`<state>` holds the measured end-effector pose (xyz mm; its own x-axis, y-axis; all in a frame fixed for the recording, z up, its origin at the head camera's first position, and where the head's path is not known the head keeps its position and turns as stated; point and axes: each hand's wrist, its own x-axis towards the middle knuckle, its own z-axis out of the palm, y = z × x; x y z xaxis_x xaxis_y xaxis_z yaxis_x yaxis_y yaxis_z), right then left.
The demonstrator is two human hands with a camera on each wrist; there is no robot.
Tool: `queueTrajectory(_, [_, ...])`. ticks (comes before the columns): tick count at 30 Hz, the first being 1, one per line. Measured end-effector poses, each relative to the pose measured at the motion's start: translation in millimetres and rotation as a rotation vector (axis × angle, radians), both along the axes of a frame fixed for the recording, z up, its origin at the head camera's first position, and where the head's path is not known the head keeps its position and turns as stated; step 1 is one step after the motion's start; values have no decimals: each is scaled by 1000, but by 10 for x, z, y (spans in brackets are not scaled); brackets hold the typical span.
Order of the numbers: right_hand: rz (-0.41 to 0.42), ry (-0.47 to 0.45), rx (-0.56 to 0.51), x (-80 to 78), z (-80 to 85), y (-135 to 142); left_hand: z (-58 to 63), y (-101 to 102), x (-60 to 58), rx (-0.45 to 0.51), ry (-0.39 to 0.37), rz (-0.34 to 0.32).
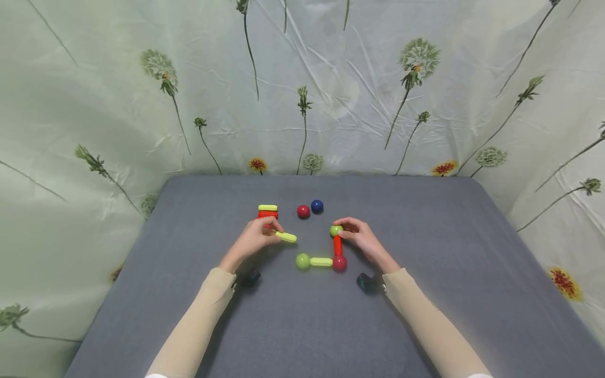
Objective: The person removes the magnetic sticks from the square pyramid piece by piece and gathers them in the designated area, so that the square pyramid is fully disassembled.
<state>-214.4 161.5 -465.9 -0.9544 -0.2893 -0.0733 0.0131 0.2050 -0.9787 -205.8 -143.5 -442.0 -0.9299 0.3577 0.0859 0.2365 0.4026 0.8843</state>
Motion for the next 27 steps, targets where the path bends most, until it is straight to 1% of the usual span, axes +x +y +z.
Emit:
queueTrajectory(2, [-5, -5, -1, 1, -1, 7, -8, -115, 43, -51, 29, 81])
queueTrajectory(4, [-5, -8, 4, 0, 0, 11, -24, -212, 73, -99, 42, 143])
queueTrajectory(6, [-9, -13, 5, -1, -1, 10, -53, -287, 82, -137, 42, 177])
queueTrajectory(8, [-10, -13, 6, 0, -1, 8, -82, -335, 75, -170, 47, 188])
queueTrajectory(11, [-6, -4, 10, 3, 1, 5, -112, -367, 47, -225, 84, 176])
queueTrajectory(14, [-5, -1, 9, 5, 2, 1, -101, -352, 34, -290, 141, 176])
queueTrajectory(16, [-3, 0, 8, 6, 0, 0, -80, -313, 42, -311, 176, 161])
queueTrajectory(18, [-4, -3, 2, 4, -5, 3, -58, -238, 68, -285, 190, 96])
queueTrajectory(19, [-3, -3, -1, 3, -7, 5, -50, -189, 82, -260, 186, 34])
queueTrajectory(21, [2, -2, -6, 1, -8, 7, -41, -72, 120, -201, 144, -134])
queueTrajectory(23, [6, -3, -15, 5, 9, 4, -40, 65, 158, -172, 71, -314])
queueTrajectory(24, [9, -2, -14, 12, 27, -2, -43, 131, 173, -188, 42, -383])
queueTrajectory(25, [13, 4, -7, 30, 67, -11, -50, 194, 183, -214, 30, -438])
queueTrajectory(26, [15, 6, -3, 47, 102, -21, -62, 249, 189, -245, 30, -473])
queueTrajectory(27, [17, 7, -2, 67, 141, -31, -71, 300, 191, -281, 42, -492])
